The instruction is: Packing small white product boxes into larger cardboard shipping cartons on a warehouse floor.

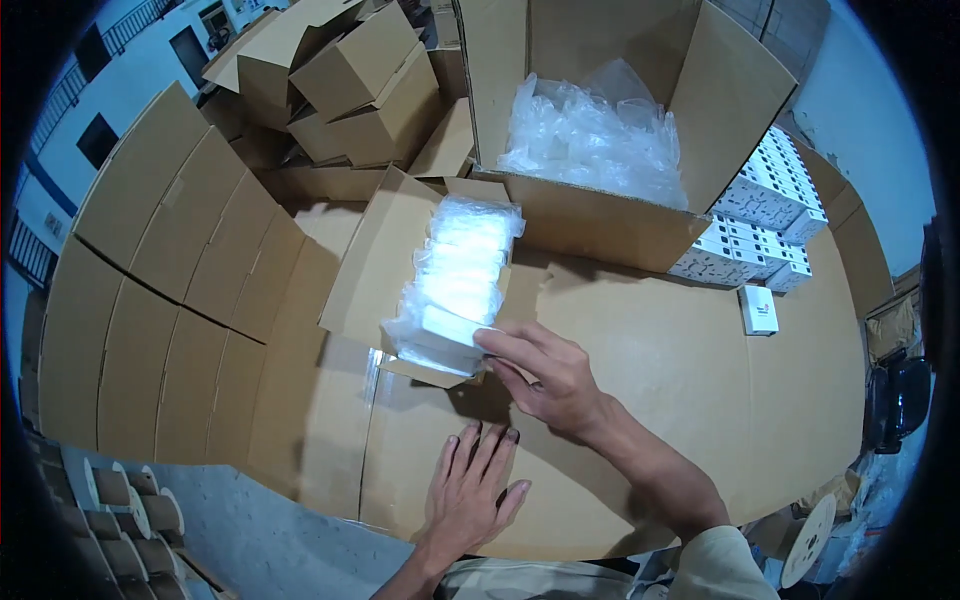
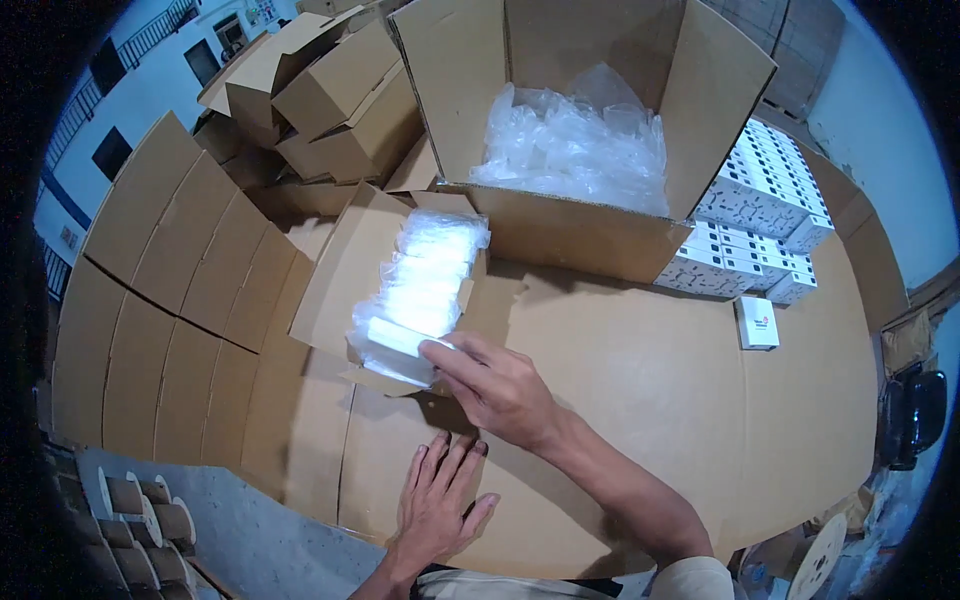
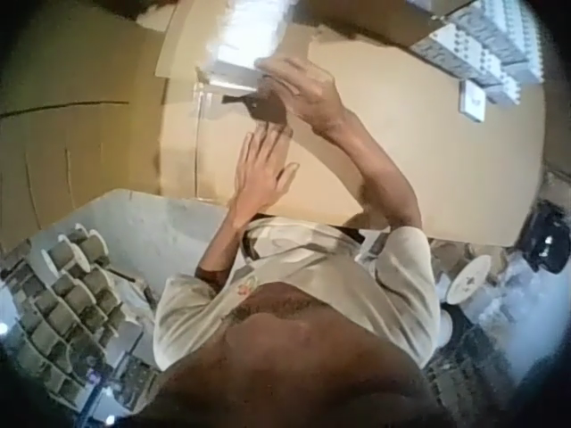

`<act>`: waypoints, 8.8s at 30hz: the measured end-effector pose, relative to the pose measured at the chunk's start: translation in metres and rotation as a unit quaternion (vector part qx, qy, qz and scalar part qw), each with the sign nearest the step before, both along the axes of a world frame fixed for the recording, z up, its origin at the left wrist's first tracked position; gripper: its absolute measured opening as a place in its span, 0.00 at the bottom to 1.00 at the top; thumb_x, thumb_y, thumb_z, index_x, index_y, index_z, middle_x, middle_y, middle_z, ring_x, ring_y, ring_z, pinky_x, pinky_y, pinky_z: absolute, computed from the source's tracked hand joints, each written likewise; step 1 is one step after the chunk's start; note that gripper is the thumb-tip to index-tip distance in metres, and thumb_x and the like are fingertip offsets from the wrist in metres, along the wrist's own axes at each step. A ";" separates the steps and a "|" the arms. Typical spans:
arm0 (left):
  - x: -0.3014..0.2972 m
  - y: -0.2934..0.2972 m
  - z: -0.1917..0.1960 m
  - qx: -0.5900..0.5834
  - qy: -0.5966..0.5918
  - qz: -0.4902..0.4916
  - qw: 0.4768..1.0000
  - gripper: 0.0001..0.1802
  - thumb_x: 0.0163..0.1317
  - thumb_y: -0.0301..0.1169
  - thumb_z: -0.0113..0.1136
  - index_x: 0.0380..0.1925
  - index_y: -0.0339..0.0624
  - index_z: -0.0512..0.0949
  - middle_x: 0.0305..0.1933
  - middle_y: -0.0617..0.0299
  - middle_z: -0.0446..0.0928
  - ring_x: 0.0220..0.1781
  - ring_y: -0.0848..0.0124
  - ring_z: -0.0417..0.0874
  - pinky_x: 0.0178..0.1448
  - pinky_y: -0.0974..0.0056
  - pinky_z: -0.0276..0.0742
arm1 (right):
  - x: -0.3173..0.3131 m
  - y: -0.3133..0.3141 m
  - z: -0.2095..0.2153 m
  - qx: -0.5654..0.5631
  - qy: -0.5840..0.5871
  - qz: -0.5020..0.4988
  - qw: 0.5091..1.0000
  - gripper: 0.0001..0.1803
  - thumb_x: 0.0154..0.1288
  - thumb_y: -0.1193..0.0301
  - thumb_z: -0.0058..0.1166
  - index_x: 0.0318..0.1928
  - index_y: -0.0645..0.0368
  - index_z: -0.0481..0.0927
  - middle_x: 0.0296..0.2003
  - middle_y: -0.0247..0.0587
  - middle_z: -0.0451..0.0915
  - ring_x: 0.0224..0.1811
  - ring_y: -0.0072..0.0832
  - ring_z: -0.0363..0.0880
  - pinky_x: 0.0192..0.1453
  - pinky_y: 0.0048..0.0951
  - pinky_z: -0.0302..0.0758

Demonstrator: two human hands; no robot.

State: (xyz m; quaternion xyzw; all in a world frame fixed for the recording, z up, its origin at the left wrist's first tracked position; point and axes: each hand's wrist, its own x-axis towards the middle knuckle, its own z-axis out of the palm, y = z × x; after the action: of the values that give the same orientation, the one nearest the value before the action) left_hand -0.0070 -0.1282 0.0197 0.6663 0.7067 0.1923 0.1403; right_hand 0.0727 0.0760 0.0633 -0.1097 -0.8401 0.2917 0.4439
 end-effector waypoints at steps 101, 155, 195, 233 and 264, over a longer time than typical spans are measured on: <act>-0.048 0.053 -0.008 -0.017 -0.617 -0.104 0.780 0.62 0.34 0.27 0.86 0.69 0.50 0.53 0.59 0.62 0.70 0.67 0.60 0.77 0.72 0.52 0.77 | 0.206 -0.099 -0.025 -0.295 -0.095 -0.134 0.941 0.60 0.45 0.53 0.85 0.61 0.59 0.48 0.58 0.51 0.60 0.70 0.42 0.64 0.83 0.50 0.57; 0.019 0.030 -0.017 0.347 -0.369 -0.053 0.861 0.35 0.40 0.35 0.89 0.45 0.47 0.73 0.59 0.50 0.70 0.68 0.52 0.72 0.75 0.41 0.67 | 0.162 -0.165 -0.036 -0.057 0.024 -0.344 0.937 0.17 0.42 0.74 0.82 0.37 0.47 0.93 0.78 0.63 0.49 0.79 0.57 0.57 0.77 0.48 0.65; -0.001 0.016 -0.012 0.241 -0.426 -0.074 0.869 0.17 0.54 0.40 0.72 0.41 0.49 0.81 0.71 0.45 0.67 0.77 0.48 0.63 0.80 0.42 0.52 | 0.213 -0.134 -0.023 -0.097 0.066 -0.271 0.955 0.11 0.58 0.86 0.66 0.39 0.60 0.82 0.50 0.45 0.88 0.62 0.49 0.82 0.66 0.44 0.79; 0.050 0.019 0.006 0.405 -0.192 0.014 0.894 0.20 0.32 0.34 0.89 0.27 0.52 0.85 0.43 0.61 0.74 0.54 0.60 0.81 0.79 0.25 0.59 | 0.162 -0.144 -0.037 0.069 -0.046 -0.331 0.940 0.14 0.53 0.69 0.77 0.41 0.43 0.91 0.46 0.21 0.89 0.55 0.30 0.80 0.80 0.55 0.56; -0.022 0.042 -0.008 0.161 -0.310 -0.135 0.927 0.47 0.34 0.31 0.90 0.58 0.49 0.73 0.57 0.54 0.75 0.69 0.52 0.72 0.75 0.46 0.68 | 0.257 -0.126 -0.038 -0.173 0.023 -0.250 0.952 0.20 0.66 0.76 0.60 0.59 0.64 0.81 0.61 0.55 0.81 0.67 0.42 0.78 0.66 0.39 0.77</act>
State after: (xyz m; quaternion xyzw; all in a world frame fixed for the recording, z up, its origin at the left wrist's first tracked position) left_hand -0.0290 -0.0863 0.0112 0.6759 0.4909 0.4800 0.2678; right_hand 0.3294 -0.0499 0.0256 -0.3844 -0.7122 0.3150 0.4958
